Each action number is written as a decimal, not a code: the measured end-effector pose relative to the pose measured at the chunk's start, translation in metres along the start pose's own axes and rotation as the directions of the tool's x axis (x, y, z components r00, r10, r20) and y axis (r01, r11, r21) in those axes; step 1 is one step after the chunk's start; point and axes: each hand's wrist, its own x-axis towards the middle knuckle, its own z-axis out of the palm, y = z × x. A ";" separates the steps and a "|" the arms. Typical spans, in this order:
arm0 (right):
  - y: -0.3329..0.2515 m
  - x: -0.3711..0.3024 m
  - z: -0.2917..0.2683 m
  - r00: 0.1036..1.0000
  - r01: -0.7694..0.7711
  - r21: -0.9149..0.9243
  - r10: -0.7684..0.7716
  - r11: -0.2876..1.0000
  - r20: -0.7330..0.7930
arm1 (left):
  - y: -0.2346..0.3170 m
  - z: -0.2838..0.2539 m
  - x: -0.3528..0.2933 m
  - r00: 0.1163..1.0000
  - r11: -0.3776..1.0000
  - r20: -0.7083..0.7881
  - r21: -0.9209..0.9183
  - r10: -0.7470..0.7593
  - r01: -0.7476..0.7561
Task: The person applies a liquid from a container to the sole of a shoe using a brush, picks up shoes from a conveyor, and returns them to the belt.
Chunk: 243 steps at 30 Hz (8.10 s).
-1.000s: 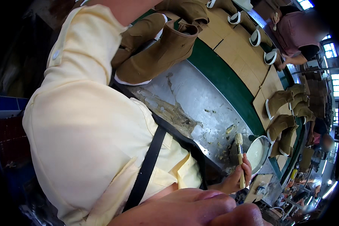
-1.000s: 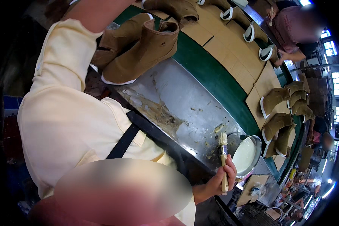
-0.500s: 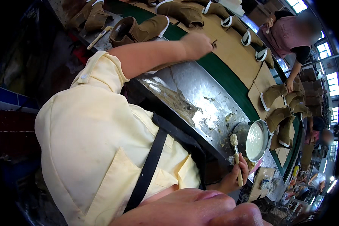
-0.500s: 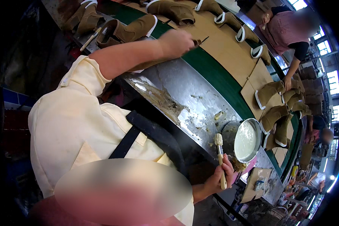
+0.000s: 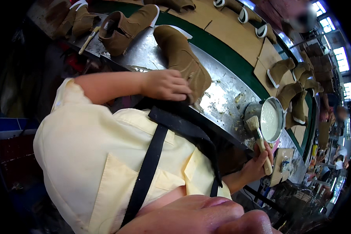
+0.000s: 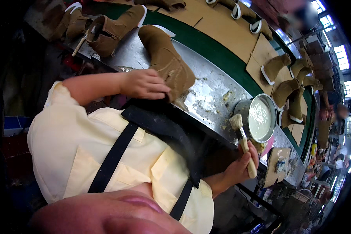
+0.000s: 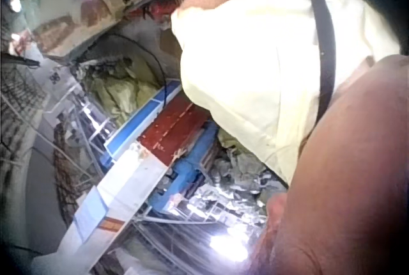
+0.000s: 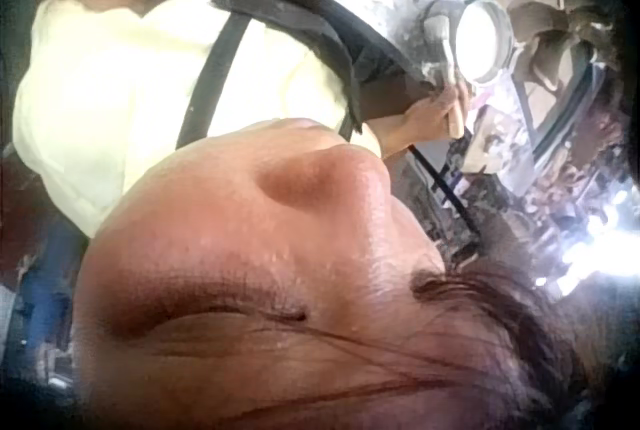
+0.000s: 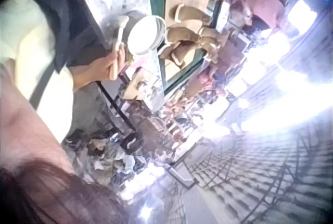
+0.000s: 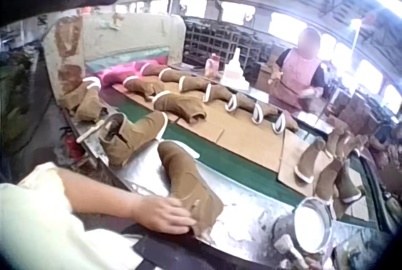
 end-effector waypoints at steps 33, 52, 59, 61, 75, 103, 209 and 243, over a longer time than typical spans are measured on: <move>0.038 0.111 -0.029 0.944 -0.290 -0.293 0.221 0.911 -0.246 | -0.034 0.021 0.016 -0.316 -0.376 0.367 -0.926 -0.875 -0.033; -0.003 0.103 0.000 0.927 -0.086 0.027 0.090 0.996 -0.365 | -0.021 0.048 0.094 0.567 -0.346 0.352 -0.930 -0.745 0.123; -0.034 0.113 0.087 0.996 0.027 0.173 -0.012 0.985 -0.084 | -0.015 0.042 0.096 0.676 -0.245 0.269 -0.960 -0.686 0.133; -0.035 0.115 0.104 0.999 0.023 0.176 -0.014 0.984 -0.052 | -0.016 0.040 0.092 0.691 -0.260 0.279 -0.956 -0.667 0.135; -0.050 0.101 0.113 0.975 0.037 0.201 -0.079 0.979 0.208 | -0.018 0.034 0.082 0.736 -0.229 0.233 -0.967 -0.636 0.108; -0.025 0.073 0.094 0.999 -0.034 0.145 0.039 0.989 -0.035 | -0.015 0.032 0.072 0.732 -0.236 0.189 -0.971 -0.655 0.040; -0.043 0.028 0.047 0.979 0.020 0.264 -0.072 0.964 0.189 | -0.013 0.042 0.105 0.832 -0.200 0.279 -0.958 -0.479 0.206; -0.079 0.019 0.066 0.522 0.485 0.109 -0.387 0.868 0.760 | -0.010 0.038 0.097 0.724 -0.053 0.309 -0.934 -0.617 0.353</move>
